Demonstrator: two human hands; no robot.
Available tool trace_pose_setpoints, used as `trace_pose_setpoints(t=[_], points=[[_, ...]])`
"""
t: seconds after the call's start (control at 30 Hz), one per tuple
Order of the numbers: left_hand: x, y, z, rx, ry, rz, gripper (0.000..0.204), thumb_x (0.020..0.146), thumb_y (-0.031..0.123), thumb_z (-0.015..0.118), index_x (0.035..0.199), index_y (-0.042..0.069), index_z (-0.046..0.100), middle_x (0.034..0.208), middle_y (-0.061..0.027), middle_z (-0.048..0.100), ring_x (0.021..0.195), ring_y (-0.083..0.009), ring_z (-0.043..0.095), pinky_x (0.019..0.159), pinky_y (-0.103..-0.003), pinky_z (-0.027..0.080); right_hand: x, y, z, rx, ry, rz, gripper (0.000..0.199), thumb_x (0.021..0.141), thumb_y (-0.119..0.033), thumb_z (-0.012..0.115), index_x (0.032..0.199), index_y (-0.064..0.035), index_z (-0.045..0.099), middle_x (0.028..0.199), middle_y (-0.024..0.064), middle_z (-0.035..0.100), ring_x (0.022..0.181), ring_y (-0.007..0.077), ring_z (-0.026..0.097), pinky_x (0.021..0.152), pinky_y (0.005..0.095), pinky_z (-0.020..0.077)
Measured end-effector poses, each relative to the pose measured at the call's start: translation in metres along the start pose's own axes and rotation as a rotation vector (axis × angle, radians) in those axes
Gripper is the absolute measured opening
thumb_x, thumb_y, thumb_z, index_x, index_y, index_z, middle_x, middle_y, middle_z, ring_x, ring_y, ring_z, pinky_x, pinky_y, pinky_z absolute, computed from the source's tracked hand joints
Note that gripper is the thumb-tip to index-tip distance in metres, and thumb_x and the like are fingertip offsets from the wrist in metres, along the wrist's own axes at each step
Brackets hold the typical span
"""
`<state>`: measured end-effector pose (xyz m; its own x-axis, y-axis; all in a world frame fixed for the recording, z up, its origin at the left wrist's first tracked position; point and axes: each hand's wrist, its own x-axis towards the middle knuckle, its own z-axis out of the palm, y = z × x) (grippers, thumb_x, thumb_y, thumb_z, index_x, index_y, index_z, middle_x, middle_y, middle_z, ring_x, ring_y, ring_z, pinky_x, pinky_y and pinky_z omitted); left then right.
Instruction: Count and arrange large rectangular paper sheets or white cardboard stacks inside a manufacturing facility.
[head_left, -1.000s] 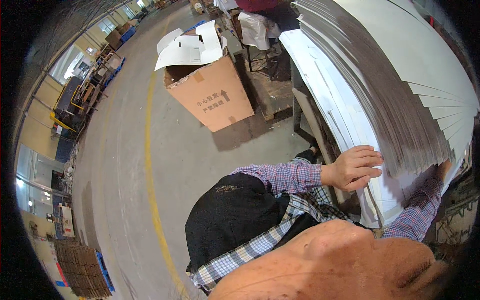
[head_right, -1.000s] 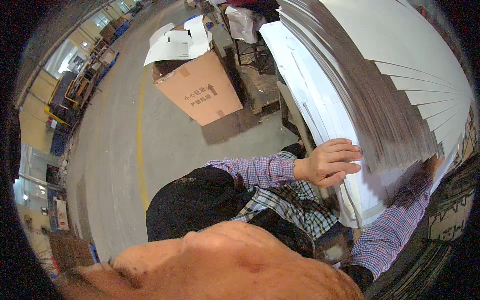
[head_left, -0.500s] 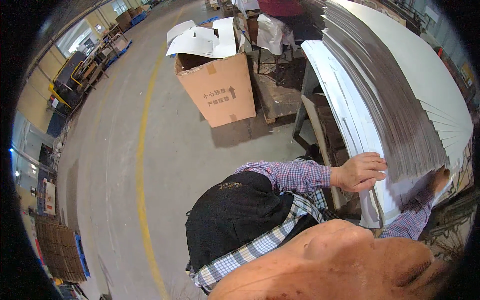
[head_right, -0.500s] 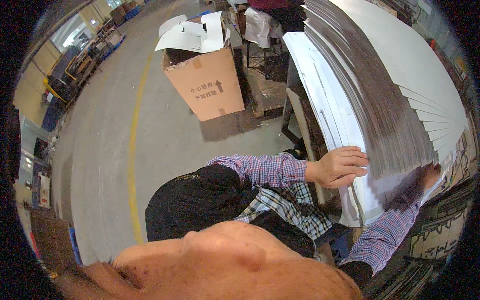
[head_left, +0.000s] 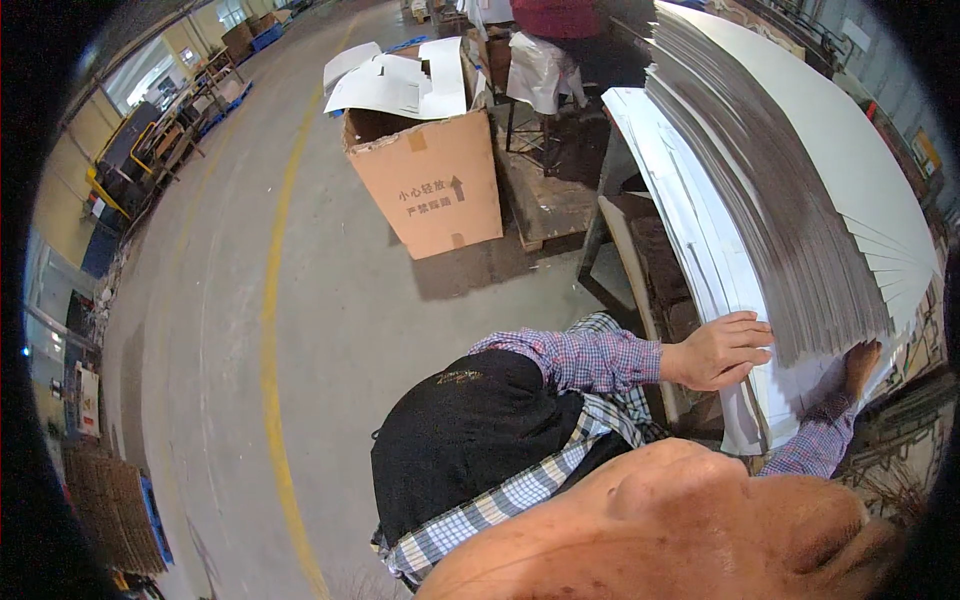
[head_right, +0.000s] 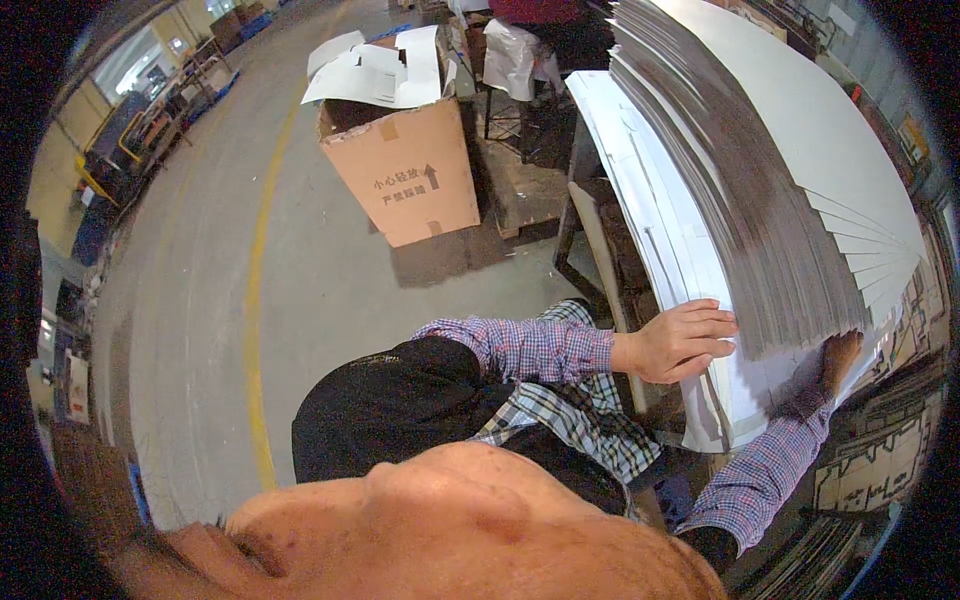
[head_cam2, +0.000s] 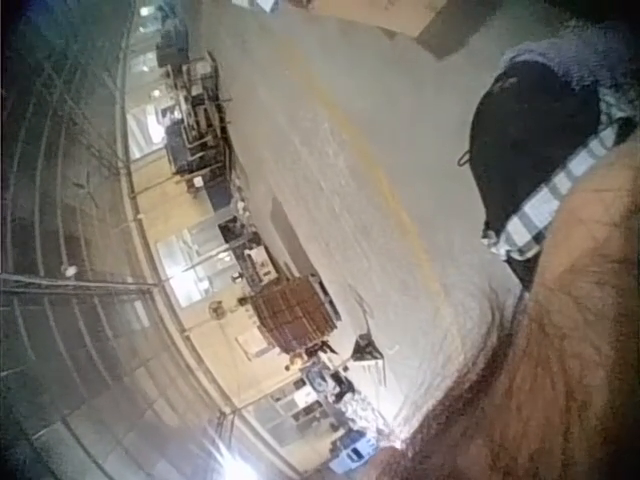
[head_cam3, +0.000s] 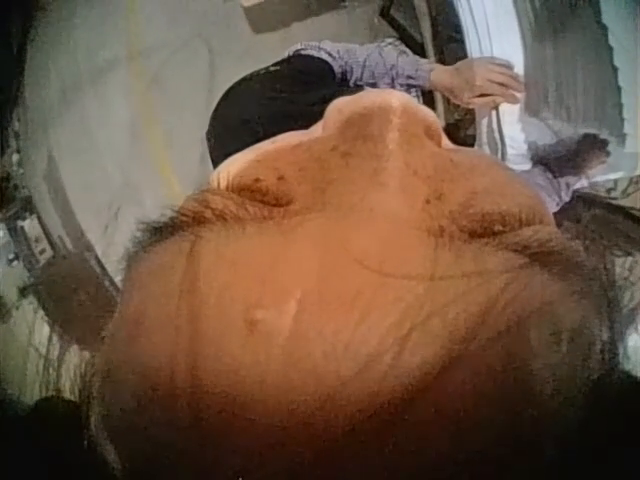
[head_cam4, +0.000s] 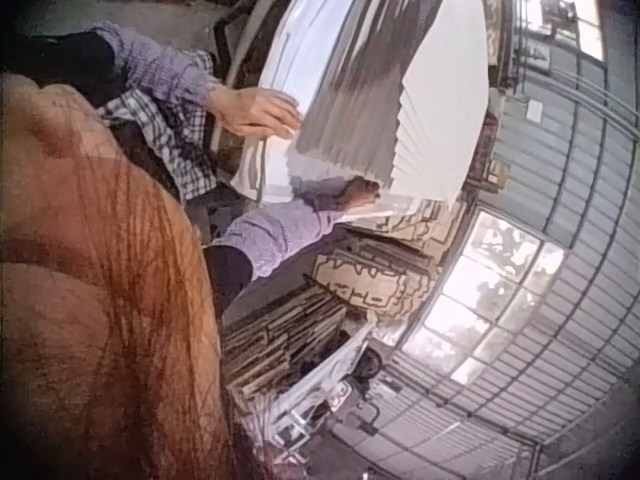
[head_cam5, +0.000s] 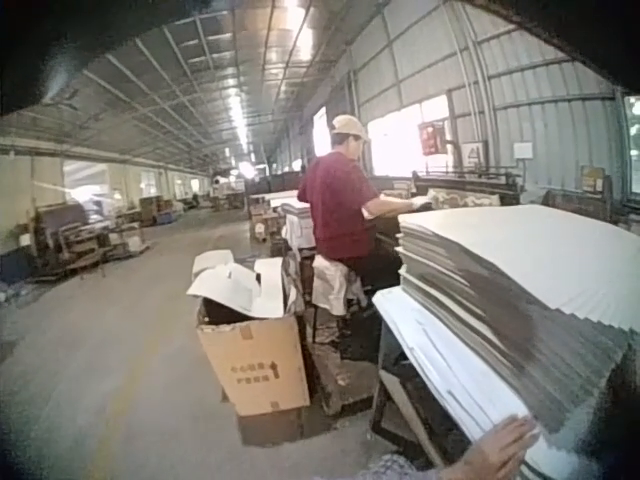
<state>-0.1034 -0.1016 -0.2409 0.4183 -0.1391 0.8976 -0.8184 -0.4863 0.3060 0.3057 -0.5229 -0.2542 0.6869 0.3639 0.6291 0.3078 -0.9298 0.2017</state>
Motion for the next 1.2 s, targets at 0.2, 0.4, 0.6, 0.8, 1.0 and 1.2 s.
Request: trace_pose_setpoints(t=[0.2, 0.4, 0.6, 0.8, 1.0, 1.2], points=[[-0.003, 0.004, -0.001, 0.017, -0.017, -0.036, 0.027, 0.097, 0.015, 0.054, 0.118, 0.004, 0.067, 0.132, -0.0184, 0.063, 0.133, -0.0352, 0.055, 0.118, -0.052, 0.036, -0.005, -0.008, -0.002, 0.114, -0.226, 0.181, 0.069, 0.078, -0.006, 0.069, 0.141, 0.0117, 0.048, 0.132, 0.0282, 0.06, 0.127, 0.0452, 0.051, 0.11, 0.0506, 0.0416], [-0.002, 0.004, -0.003, 0.005, -0.025, -0.02, 0.028, 0.098, 0.016, 0.055, 0.12, 0.004, 0.067, 0.134, -0.0184, 0.062, 0.134, -0.0353, 0.055, 0.118, -0.052, 0.036, -0.012, 0.014, 0.011, 0.199, -0.13, 0.173, 0.079, 0.074, -0.01, 0.078, 0.143, 0.0104, 0.046, 0.134, 0.0289, 0.058, 0.127, 0.045, 0.051, 0.11, 0.0508, 0.0414], [-0.001, 0.004, 0.0, -0.001, -0.024, -0.021, 0.029, 0.097, 0.016, 0.055, 0.12, 0.003, 0.068, 0.134, -0.019, 0.063, 0.133, -0.0351, 0.056, 0.118, -0.051, 0.036, -0.022, 0.003, -0.016, 0.306, -0.135, 0.127, 0.083, 0.074, -0.014, 0.083, 0.145, 0.0056, 0.046, 0.134, 0.0273, 0.057, 0.123, 0.0447, 0.052, 0.108, 0.0502, 0.0428], [-0.004, 0.006, -0.005, 0.018, -0.018, -0.023, 0.03, 0.098, 0.016, 0.054, 0.122, 0.004, 0.068, 0.135, -0.0185, 0.063, 0.134, -0.0341, 0.056, 0.118, -0.051, 0.037, -0.023, -0.02, -0.042, 0.308, -0.195, 0.176, 0.072, 0.079, -0.012, 0.076, 0.145, 0.0018, 0.049, 0.137, 0.0256, 0.056, 0.127, 0.0442, 0.051, 0.11, 0.0493, 0.0413], [-0.005, 0.003, -0.007, 0.025, -0.023, -0.023, 0.031, 0.098, 0.016, 0.055, 0.123, 0.005, 0.068, 0.135, -0.0184, 0.063, 0.133, -0.034, 0.056, 0.117, -0.051, 0.037, -0.019, -0.032, -0.037, 0.522, -0.108, 0.092, 0.06, 0.086, -0.008, 0.068, 0.143, 0.0019, 0.052, 0.14, 0.025, 0.057, 0.131, 0.042, 0.053, 0.109, 0.0465, 0.0439], [0.013, 0.003, -0.014, 0.011, -0.17, -0.042, 0.027, 0.091, 0.012, 0.063, 0.115, 0.004, 0.071, 0.127, -0.0177, 0.066, 0.125, -0.0353, 0.06, 0.112, -0.052, 0.042, -0.043, -0.032, -0.043, 0.415, 0.15, 0.14, 0.036, 0.083, -0.006, 0.061, 0.118, 0.0031, 0.059, 0.115, 0.0262, 0.06, 0.111, 0.0442, 0.057, 0.097, 0.0502, 0.0441]])
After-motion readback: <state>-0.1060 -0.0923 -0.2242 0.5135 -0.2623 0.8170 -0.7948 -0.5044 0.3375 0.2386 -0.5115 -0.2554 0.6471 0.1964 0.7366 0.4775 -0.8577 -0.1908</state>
